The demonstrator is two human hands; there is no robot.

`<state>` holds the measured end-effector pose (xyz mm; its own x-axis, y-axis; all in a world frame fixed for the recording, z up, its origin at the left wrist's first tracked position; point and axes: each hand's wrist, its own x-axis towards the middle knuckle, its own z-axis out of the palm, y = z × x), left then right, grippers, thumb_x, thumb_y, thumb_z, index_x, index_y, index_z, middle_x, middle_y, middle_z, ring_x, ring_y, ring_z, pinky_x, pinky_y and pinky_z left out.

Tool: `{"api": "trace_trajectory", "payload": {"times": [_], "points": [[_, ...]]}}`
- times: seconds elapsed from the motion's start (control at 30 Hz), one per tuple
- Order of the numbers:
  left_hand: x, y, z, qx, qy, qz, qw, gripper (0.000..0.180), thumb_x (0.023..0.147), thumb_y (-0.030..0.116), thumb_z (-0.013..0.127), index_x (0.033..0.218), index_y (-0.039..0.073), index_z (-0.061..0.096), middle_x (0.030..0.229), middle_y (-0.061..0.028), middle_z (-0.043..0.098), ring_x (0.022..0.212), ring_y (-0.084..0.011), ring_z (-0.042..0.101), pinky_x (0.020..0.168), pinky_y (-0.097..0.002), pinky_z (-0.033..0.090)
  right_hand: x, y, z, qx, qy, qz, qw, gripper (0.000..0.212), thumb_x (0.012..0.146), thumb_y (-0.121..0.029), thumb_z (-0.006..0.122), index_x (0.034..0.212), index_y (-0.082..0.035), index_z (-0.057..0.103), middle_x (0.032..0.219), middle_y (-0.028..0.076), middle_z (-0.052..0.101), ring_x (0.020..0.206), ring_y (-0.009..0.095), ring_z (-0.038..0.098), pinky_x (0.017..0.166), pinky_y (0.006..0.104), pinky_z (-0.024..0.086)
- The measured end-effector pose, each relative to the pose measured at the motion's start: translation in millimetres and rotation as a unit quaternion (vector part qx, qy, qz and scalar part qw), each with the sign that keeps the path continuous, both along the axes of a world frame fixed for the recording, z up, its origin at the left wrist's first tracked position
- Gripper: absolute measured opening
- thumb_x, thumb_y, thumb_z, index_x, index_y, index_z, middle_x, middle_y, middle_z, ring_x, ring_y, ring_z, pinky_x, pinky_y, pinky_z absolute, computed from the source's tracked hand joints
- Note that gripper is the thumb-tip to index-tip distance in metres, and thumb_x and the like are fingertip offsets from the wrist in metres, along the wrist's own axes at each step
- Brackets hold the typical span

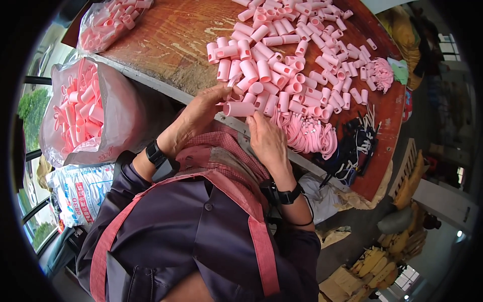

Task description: The person threads pink cords through pink plastic tubes by hand and places the finished assemblies into a large white bag. This process is repeated multiple times with the remaining tubes and cords on the table.

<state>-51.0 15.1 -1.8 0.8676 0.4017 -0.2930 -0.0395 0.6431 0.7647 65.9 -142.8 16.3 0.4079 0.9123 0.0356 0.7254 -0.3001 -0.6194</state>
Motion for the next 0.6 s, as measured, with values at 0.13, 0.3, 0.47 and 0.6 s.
{"api": "trace_trajectory", "payload": {"times": [0.13,0.3,0.47,0.6], "points": [[4,-4,7,0.045,0.02,0.039,0.998,0.027,0.098,0.03,0.046,0.102,0.008,0.062,0.086,0.0011,0.057,0.081,-0.0088,0.053,0.079,-0.0258,0.042,-5,1,7,-0.03,0.14,0.055,0.988,0.031,0.1,-0.029,0.042,0.091,-0.002,0.053,0.06,0.001,0.041,0.053,0.015,0.042,0.053,0.0296,0.038],[11,-15,16,-0.056,-0.007,0.116,0.992,0.023,0.099,0.029,0.045,0.096,0.008,0.056,0.074,0.0019,0.054,0.065,-0.0079,0.051,0.059,-0.0228,0.043,-14,2,24,-0.146,0.579,0.048,0.801,0.032,0.102,-0.032,0.041,0.087,-0.004,0.049,0.058,-0.005,0.032,0.046,0.006,0.027,0.042,0.0216,0.024],[23,-19,29,0.027,-0.06,0.16,0.985,0.028,0.099,0.032,0.039,0.1,0.007,0.051,0.057,-0.0027,0.045,0.042,-0.0139,0.045,0.038,-0.0264,0.037,-21,-2,22,-0.115,0.714,0.004,0.691,0.033,0.102,-0.033,0.04,0.083,-0.007,0.045,0.059,-0.009,0.025,0.047,0.001,0.018,0.041,0.018,0.013],[27,-4,54,0.052,-0.075,0.18,0.979,0.03,0.1,0.031,0.034,0.1,0.006,0.051,0.053,-0.0046,0.044,0.038,-0.0151,0.042,0.035,-0.0274,0.035,-18,-12,17,-0.023,0.748,0.041,0.662,0.034,0.103,-0.033,0.039,0.079,-0.008,0.043,0.059,-0.009,0.024,0.046,0.001,0.018,0.04,0.0183,0.013]]}}
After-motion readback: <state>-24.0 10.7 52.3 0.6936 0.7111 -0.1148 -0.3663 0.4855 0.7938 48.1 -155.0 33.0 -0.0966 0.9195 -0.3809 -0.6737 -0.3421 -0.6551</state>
